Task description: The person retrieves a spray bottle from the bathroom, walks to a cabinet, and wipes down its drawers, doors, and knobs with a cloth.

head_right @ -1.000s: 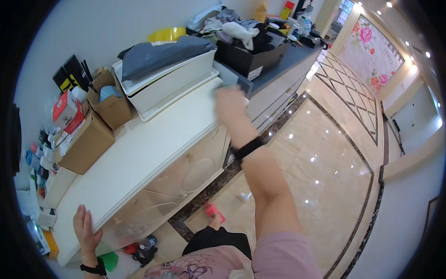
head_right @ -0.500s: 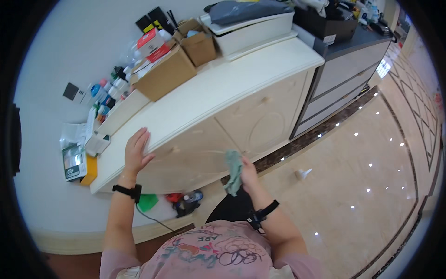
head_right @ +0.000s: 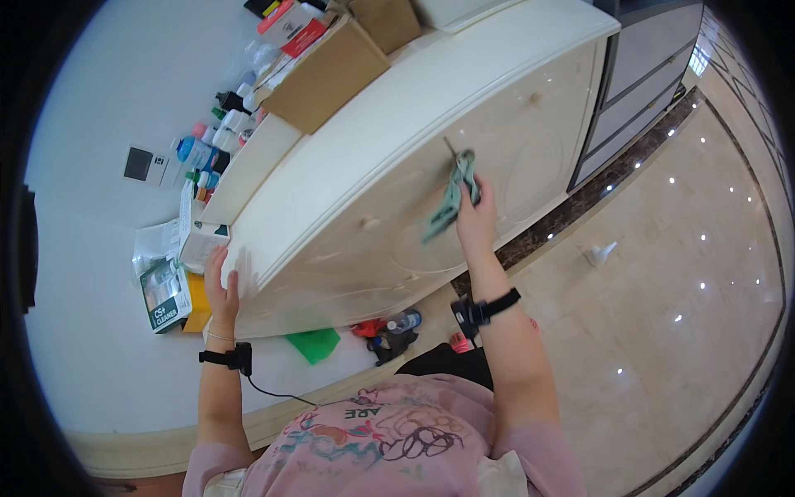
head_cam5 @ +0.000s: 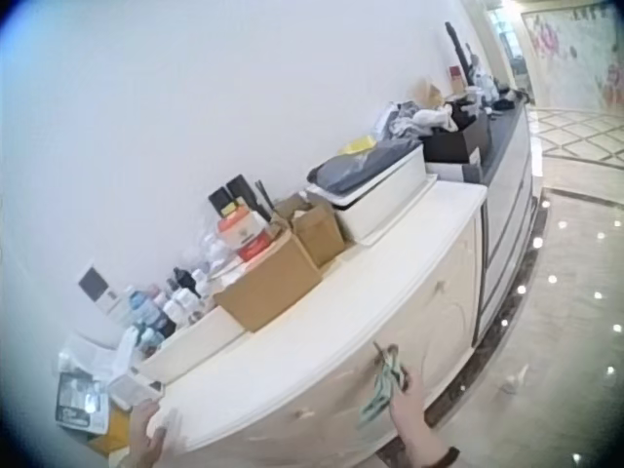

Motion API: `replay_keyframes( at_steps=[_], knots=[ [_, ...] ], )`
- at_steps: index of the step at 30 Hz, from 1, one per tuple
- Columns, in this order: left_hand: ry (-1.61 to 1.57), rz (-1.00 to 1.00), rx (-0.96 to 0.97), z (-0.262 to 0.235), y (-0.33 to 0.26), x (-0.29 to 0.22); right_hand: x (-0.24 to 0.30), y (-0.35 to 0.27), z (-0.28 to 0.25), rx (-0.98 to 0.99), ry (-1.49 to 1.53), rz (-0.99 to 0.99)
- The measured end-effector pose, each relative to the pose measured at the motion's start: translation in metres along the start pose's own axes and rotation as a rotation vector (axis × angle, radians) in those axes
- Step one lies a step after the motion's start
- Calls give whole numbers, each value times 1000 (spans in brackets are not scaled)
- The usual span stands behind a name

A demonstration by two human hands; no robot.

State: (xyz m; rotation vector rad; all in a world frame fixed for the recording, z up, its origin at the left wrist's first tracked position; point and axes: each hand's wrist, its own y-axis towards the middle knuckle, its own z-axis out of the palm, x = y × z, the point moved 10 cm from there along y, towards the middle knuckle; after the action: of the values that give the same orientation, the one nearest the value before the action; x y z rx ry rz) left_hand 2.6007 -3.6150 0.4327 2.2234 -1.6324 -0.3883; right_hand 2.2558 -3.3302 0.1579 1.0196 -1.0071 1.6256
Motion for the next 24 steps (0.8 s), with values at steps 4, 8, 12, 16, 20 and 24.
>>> replay_keyframes(
  at_steps=[4,8,12,16,20,24],
  knots=[
    [51,83,116,25,-18,8,11,-32,42,-256,-236,-453],
    [54,107,156,32,-17,6,-40,-144,139,23,-341,-502],
    [37,115,187,30,-22,12,-23,-173,152,60,-40,-538],
    [56,128,168,31,-22,7,80,-97,52,-342,-333,-645],
    [50,122,173,33,-18,3,95,-97,90,-245,-646,-695],
    [12,132,155,30,-18,3,45,-178,181,10,-597,-793]
  ],
)
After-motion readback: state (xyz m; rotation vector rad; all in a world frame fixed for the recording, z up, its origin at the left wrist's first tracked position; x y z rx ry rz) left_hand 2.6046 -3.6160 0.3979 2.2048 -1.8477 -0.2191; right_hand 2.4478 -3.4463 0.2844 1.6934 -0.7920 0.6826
